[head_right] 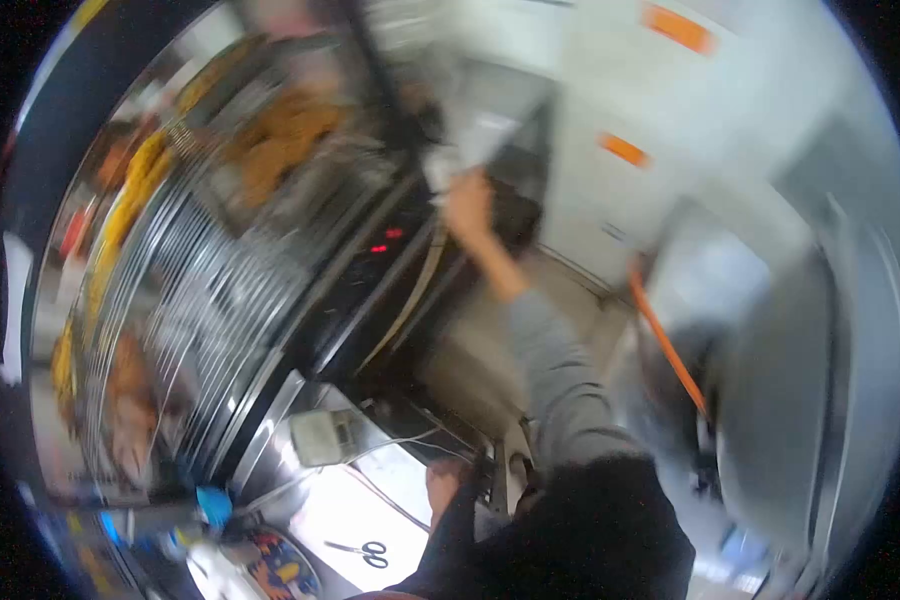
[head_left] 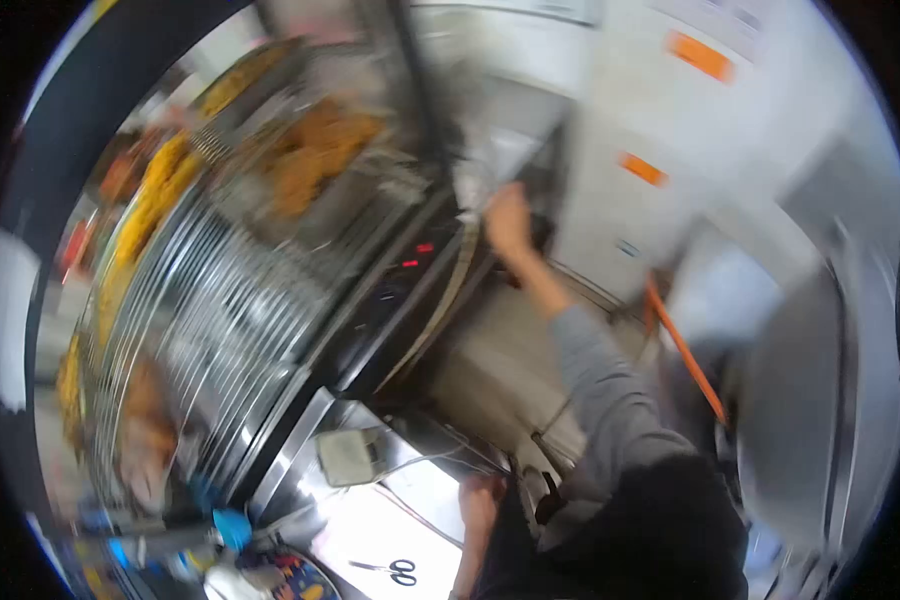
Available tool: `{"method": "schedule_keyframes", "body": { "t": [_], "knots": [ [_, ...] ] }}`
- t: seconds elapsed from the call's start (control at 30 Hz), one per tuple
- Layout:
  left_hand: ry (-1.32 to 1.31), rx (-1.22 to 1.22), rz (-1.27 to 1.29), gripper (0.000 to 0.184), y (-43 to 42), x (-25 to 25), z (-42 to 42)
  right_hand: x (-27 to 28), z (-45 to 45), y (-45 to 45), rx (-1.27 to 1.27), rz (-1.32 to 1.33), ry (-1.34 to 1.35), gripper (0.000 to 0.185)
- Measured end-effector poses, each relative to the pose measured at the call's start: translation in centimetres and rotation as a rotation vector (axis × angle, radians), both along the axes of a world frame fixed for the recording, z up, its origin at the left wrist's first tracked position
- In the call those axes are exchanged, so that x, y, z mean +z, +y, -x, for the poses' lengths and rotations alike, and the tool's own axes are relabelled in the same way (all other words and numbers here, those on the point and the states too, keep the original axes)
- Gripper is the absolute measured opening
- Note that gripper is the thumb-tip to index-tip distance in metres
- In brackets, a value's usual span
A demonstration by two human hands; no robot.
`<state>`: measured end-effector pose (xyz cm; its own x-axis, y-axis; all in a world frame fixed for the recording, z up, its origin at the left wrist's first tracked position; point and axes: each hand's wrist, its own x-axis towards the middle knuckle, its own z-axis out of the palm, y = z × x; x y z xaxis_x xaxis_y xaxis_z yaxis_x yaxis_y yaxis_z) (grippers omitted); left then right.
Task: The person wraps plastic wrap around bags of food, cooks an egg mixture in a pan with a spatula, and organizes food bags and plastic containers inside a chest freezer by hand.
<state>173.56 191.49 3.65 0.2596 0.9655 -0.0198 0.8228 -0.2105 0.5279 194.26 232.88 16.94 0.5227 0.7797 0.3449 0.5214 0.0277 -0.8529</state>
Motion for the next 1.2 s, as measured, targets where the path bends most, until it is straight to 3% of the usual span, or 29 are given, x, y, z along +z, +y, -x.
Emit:
{"method": "schedule_keyframes", "body": {
  "t": [0.03, 0.07, 0.17, 0.23, 0.3, 0.37, 0.43, 0.5, 0.57, 0.63, 0.77, 0.83, 0.9, 0.97, 1.03, 1.2],
  "knots": [
    [-0.013, 0.009, -0.013, 0.024, -0.3, -0.8, -0.1, 2.1, 1.5, -4.5, -0.027, 0.106, 0.197, 0.044],
    [-0.024, 0.056, -0.036, 0.024, 0.2, 2.0, -1.0, -1.4, 1.9, -6.2, 0.047, 0.084, 0.385, 0.048],
    [0.057, 0.019, -0.165, 0.027, 0.0, 3.4, -1.5, -2.9, 3.7, -18.8, 0.038, 0.146, 0.633, 0.03],
    [-0.013, -0.006, -0.111, 0.028, -0.3, 2.8, -1.1, -1.6, 3.6, -28.4, 0.095, 0.191, 0.714, 0.023],
    [0.005, -0.105, -0.126, 0.03, -0.3, 3.0, -1.0, -2.5, 3.5, -36.2, 0.113, 0.163, 0.7, 0.018],
    [-0.041, -0.118, -0.223, 0.021, -1.1, 4.4, -1.1, -1.0, 2.3, -43.0, 0.093, 0.151, 0.699, 0.015],
    [-0.318, -0.086, 0.119, 0.028, -1.2, 3.9, -0.9, 2.3, 0.5, -50.0, 0.243, 0.186, 0.665, 0.014],
    [-0.408, -0.063, -0.091, 0.044, -5.3, 4.2, -3.3, 4.7, -1.1, -56.5, 0.199, 0.237, 0.563, 0.014],
    [-0.316, -0.274, -0.34, 0.051, -12.0, 6.0, -7.9, 6.1, -2.4, -62.6, 0.256, 0.113, 0.421, 0.016],
    [-0.369, -0.486, -0.048, 0.05, -19.2, 4.1, -12.2, 8.0, -3.8, -68.8, 0.219, 0.076, 0.35, 0.018],
    [-0.036, -0.967, 0.455, 0.05, -35.6, -0.4, -16.5, 13.9, -6.2, -82.2, 0.105, 0.069, 0.102, 0.025],
    [-0.04, -1.302, 0.66, 0.052, -41.8, -7.6, -15.7, 16.0, -7.9, -88.5, 0.066, 0.119, 0.112, 0.028],
    [0.06, -1.345, 0.741, 0.038, -47.0, -9.3, -13.2, 17.1, -9.7, -94.1, 0.03, 0.178, 0.024, 0.03],
    [0.367, -1.412, 0.646, 0.037, -50.7, -11.0, -10.6, 19.0, -11.2, -100.0, -0.003, 0.237, -0.021, 0.036],
    [0.546, -1.441, 0.658, 0.036, -52.8, -12.2, -9.7, 20.2, -12.8, -105.7, -0.054, 0.46, -0.104, 0.037],
    [0.643, -1.568, 0.716, 0.033, -58.0, -12.4, -15.3, 18.7, -18.2, -121.5, -0.156, 0.498, -0.133, 0.034]
  ]
}}
